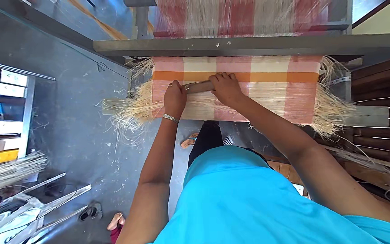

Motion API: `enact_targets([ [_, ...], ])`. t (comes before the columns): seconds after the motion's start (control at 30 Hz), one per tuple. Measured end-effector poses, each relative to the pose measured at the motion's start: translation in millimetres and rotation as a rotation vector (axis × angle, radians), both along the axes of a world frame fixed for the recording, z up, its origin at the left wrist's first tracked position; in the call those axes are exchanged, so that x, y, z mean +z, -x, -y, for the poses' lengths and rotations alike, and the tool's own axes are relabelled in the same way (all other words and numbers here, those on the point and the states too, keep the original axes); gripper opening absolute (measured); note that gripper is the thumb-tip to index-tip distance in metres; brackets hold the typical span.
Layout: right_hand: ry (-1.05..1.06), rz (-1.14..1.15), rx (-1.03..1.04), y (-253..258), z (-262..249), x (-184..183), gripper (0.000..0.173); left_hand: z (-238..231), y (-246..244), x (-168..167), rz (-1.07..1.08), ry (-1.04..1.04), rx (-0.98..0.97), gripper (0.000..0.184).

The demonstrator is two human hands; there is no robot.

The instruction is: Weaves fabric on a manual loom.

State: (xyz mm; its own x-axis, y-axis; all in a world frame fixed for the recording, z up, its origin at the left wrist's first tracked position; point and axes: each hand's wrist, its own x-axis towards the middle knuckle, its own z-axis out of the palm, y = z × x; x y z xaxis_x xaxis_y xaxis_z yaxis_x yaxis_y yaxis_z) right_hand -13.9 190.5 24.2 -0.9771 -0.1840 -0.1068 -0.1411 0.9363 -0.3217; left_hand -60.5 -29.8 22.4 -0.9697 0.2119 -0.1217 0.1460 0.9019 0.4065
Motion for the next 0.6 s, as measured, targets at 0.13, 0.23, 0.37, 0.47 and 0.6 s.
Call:
enact_targets([
  [0.13,0.210,0.154,0.111,-26,-32,32,0.048,28,-6,20,-0.013,-0.281,-0.274,0.020],
  [0.23,0.453,0.199,0.158,-45,-56,42,0.051,36,-23,37,0.034,-0.642,-0.303,0.022],
  [0.37,0.616,0.035,0.073,-69,-55,45,0.052,12,-64,33,-0.017,-1.176,-0.113,0.034],
  [0.47,0.480,-0.097,0.033,-78,-47,42,0.049,-9,-86,24,-0.001,-1.288,0.040,0.032],
  [0.6,0.405,-0.118,0.024,-80,-64,41,0.056,-8,-92,15,0.131,-1.250,0.158,0.017],
])
